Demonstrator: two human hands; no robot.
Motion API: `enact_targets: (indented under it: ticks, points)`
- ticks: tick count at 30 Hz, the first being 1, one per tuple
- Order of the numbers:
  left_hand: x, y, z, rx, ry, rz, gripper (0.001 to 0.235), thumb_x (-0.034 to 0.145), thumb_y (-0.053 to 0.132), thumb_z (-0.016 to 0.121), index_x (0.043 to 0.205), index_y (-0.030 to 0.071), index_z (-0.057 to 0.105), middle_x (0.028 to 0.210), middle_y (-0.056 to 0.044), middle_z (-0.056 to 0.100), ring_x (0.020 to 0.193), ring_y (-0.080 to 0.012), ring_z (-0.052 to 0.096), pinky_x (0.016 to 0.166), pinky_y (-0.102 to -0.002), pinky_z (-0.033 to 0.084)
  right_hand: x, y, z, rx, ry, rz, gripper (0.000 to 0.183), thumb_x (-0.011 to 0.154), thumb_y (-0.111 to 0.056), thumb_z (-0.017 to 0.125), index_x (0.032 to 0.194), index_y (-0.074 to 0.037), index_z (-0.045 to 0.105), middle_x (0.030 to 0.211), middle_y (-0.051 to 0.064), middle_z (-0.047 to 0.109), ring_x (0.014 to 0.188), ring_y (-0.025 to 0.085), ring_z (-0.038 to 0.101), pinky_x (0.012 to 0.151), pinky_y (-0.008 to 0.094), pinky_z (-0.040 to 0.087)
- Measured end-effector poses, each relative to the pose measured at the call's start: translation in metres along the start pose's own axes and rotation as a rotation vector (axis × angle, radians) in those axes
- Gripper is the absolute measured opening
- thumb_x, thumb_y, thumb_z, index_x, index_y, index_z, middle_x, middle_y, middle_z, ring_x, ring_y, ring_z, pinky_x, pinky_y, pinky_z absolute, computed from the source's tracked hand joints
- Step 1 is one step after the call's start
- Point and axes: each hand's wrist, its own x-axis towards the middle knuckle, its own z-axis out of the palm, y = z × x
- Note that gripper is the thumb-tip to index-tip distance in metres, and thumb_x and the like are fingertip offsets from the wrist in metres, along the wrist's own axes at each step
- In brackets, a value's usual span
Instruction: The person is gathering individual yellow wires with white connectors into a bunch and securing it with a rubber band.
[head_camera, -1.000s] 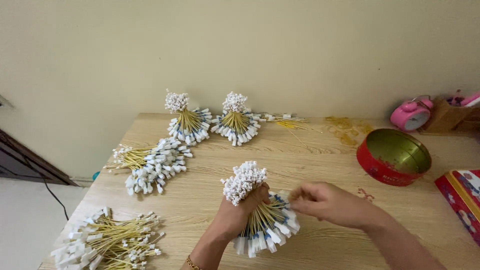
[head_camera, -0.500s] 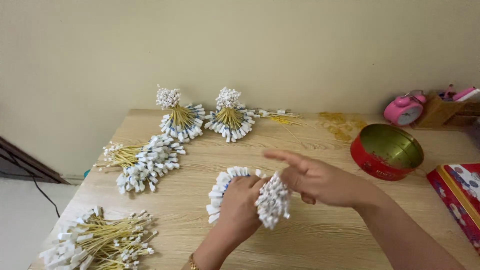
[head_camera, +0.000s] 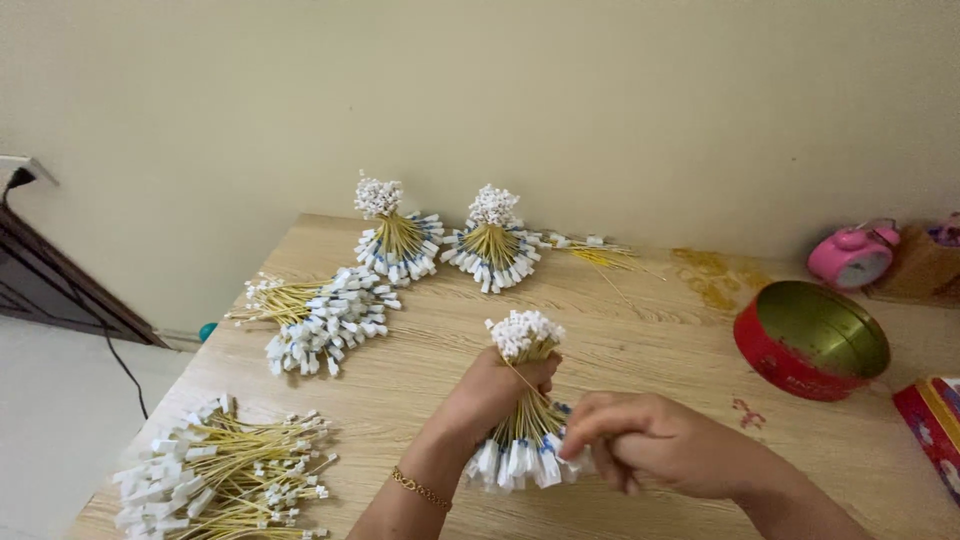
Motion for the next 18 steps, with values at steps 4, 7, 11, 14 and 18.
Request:
enact_targets:
  ticks: [4, 7, 11, 14, 18]
  points:
    - [0.001, -0.003, 0.000, -0.432, -0.104, -0.082, 0.025, 0.092, 0.011, 0.072, 0.111, -0.004, 0.068, 0.082, -0.007, 0.067, 0.071, -0.0178, 0.067, 0.065, -0.034, 0.059, -0.034, 0.048, 0.004, 0.796, -0.121, 0.084, 0.019, 0.100, 0.000, 0.063, 0.115, 0.004, 0.075, 0.126, 0.024, 0.067, 0.080, 0.018, 0.073, 0.060, 0.030, 0.059]
    - [-0.008, 0.007, 0.004, -0.523, -0.137, -0.092, 0.027, 0.091, 0.007, 0.070, 0.115, -0.003, 0.068, 0.085, -0.008, 0.068, 0.072, -0.0188, 0.069, 0.066, -0.034, 0.061, -0.040, 0.042, 0.010, 1.157, 0.004, -0.038, 0.029, 0.101, -0.008, 0.069, 0.127, 0.005, 0.067, 0.139, 0.028, 0.059, 0.086, 0.021, 0.072, 0.054, 0.028, 0.057]
    - [-0.029, 0.031, 0.011, -0.626, -0.084, -0.025, 0.030, 0.089, 0.005, 0.068, 0.119, 0.004, 0.069, 0.086, -0.008, 0.069, 0.074, -0.0182, 0.071, 0.067, -0.034, 0.061, -0.012, 0.023, 0.004, 1.378, 0.310, -0.217, 0.075, 0.092, -0.040, 0.070, 0.151, -0.002, 0.044, 0.163, 0.014, 0.036, 0.121, 0.028, 0.063, 0.065, 0.021, 0.058]
    - [-0.027, 0.013, 0.009, -0.402, -0.066, 0.124, 0.020, 0.091, 0.006, 0.070, 0.110, 0.004, 0.070, 0.089, -0.008, 0.071, 0.079, -0.0173, 0.069, 0.069, -0.036, 0.058, 0.002, 0.017, -0.003, 1.306, 0.278, -0.127, 0.094, 0.084, -0.056, 0.069, 0.156, -0.011, 0.030, 0.166, 0.006, 0.029, 0.131, 0.033, 0.058, 0.077, 0.021, 0.060]
    - [-0.034, 0.015, 0.007, -0.016, -0.143, 0.342, 0.019, 0.090, 0.006, 0.071, 0.109, 0.005, 0.071, 0.100, -0.005, 0.073, 0.092, -0.0183, 0.069, 0.080, -0.037, 0.058, 0.011, -0.007, -0.022, 1.159, 0.181, 0.005, 0.099, 0.084, -0.055, 0.071, 0.158, -0.009, 0.026, 0.162, 0.007, 0.031, 0.122, 0.035, 0.057, 0.071, 0.030, 0.062]
